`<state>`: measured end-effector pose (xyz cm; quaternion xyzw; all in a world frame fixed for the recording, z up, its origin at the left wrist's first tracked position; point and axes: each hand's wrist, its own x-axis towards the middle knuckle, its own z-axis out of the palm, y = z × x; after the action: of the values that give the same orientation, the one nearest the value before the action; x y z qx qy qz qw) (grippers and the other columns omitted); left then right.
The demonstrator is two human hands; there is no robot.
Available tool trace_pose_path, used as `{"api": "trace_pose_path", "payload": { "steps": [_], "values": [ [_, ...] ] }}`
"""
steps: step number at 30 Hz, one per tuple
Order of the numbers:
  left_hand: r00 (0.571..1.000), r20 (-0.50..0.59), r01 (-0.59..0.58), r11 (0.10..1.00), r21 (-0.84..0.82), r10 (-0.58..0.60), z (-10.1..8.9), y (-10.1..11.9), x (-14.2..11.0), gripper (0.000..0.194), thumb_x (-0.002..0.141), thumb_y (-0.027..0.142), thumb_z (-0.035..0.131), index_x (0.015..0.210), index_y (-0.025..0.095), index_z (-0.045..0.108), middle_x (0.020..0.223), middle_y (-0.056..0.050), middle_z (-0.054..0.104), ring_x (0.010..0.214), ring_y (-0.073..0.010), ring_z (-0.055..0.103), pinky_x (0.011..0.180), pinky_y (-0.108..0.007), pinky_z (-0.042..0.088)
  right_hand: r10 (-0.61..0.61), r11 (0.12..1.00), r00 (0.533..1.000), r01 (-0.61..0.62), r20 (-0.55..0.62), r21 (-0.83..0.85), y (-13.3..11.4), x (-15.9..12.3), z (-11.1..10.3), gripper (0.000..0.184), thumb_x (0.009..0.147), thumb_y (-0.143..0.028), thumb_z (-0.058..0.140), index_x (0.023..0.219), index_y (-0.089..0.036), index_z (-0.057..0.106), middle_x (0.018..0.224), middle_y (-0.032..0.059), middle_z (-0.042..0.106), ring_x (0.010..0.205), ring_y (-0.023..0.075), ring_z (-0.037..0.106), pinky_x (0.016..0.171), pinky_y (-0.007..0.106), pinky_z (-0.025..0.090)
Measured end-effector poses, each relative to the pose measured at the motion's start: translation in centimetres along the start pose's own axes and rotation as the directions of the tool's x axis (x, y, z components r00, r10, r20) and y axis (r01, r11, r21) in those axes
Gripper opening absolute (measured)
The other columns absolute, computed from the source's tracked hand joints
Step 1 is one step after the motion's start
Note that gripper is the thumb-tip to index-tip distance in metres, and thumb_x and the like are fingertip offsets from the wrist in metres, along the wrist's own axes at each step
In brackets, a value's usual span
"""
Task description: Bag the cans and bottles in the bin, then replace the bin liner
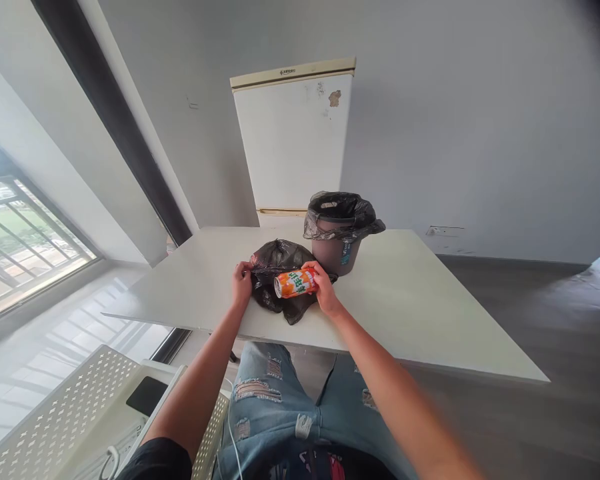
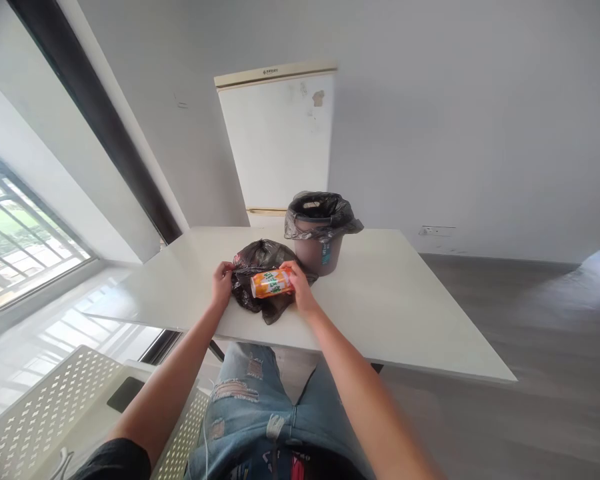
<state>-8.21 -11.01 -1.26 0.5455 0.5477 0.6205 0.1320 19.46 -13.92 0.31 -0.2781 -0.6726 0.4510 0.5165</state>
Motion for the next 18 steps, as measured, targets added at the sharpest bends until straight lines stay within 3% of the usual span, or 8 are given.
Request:
{"api": "trace_pose_path", "payload": {
  "steps": [3,6,8,10,13,16,18],
  "values": [
    [0.99,-0.066,-0.122,0.993,-0.009,0.121,-0.4,1.7,-0.6,0.026,0.097,0.041,0.046,0.111,0.024,0.061,0.124,-0.01,0.061,0.122,-0.0246,0.058,0.104,-0.038,0.047,0.043,0.984,0.995,-0.058,0.09,0.166,-0.2,0.4,0.0,0.037,0.098,-0.058,0.03,0.117,-0.027,0.038,0.107,0.007,0.066,0.077,0.0225,0.069,0.058,0.033,0.053],
    [0.942,-0.174,-0.296,0.955,-0.023,0.288,-0.5,3.9,-1.5,0.045,0.102,0.056,0.042,0.133,0.024,0.045,0.143,-0.016,0.051,0.136,-0.0276,0.052,0.116,-0.044,0.042,0.077,0.888,0.971,-0.17,0.226,0.427,-0.5,0.4,0.1,0.043,0.091,-0.056,0.061,0.112,-0.029,0.036,0.12,0.0068,0.067,0.095,0.0265,0.075,0.074,0.039,0.061],
    [0.917,-0.172,-0.378,0.922,-0.082,0.36,-0.4,5.6,-2.5,0.054,0.1,0.062,0.046,0.139,0.024,0.038,0.147,-0.018,0.049,0.136,-0.0295,0.054,0.116,-0.047,0.043,0.087,0.804,0.954,-0.237,0.287,0.545,-0.6,0.2,0.2,0.049,0.087,-0.052,0.075,0.108,-0.028,0.037,0.125,0.0065,0.066,0.107,0.0274,0.073,0.086,0.042,0.061],
    [0.944,-0.052,-0.33,0.931,-0.158,0.326,-0.2,7.3,-4.2,0.06,0.099,0.062,0.052,0.143,0.026,0.035,0.147,-0.018,0.052,0.129,-0.0297,0.06,0.109,-0.048,0.049,0.079,0.775,0.943,-0.262,0.324,0.575,-0.7,0.0,0.3,0.052,0.085,-0.05,0.082,0.105,-0.028,0.039,0.124,0.0059,0.065,0.113,0.0267,0.071,0.095,0.045,0.059],
    [0.978,0.163,-0.112,0.989,-0.102,0.127,0.4,9.7,-7.4,0.062,0.091,0.057,0.07,0.14,0.028,0.045,0.126,-0.015,0.067,0.107,-0.0299,0.07,0.092,-0.046,0.057,0.037,0.778,0.912,-0.283,0.409,0.561,-0.6,-0.3,0.6,0.057,0.078,-0.048,0.091,0.1,-0.025,0.043,0.112,0.0031,0.064,0.105,0.0214,0.069,0.092,0.039,0.06],
    [0.983,0.185,0.027,0.999,-0.039,-0.02,0.5,11.1,-8.6,0.048,0.086,0.052,0.077,0.123,0.029,0.057,0.102,-0.01,0.072,0.09,-0.0289,0.071,0.08,-0.044,0.058,0.017,0.788,0.88,-0.304,0.475,0.535,-0.7,-0.4,1.0,0.06,0.072,-0.047,0.096,0.097,-0.024,0.047,0.104,0.0011,0.062,0.098,0.0173,0.068,0.091,0.033,0.058],
    [0.994,0.11,0.029,0.993,-0.113,-0.016,-0.2,11.0,-6.8,0.043,0.089,0.051,0.075,0.121,0.028,0.057,0.105,-0.009,0.071,0.09,-0.0268,0.071,0.079,-0.042,0.059,0.022,0.795,0.861,-0.324,0.509,0.513,-1.1,-0.4,1.1,0.057,0.076,-0.05,0.093,0.101,-0.024,0.048,0.12,0.0057,0.064,0.112,0.02,0.068,0.103,0.038,0.054]
  ]
}}
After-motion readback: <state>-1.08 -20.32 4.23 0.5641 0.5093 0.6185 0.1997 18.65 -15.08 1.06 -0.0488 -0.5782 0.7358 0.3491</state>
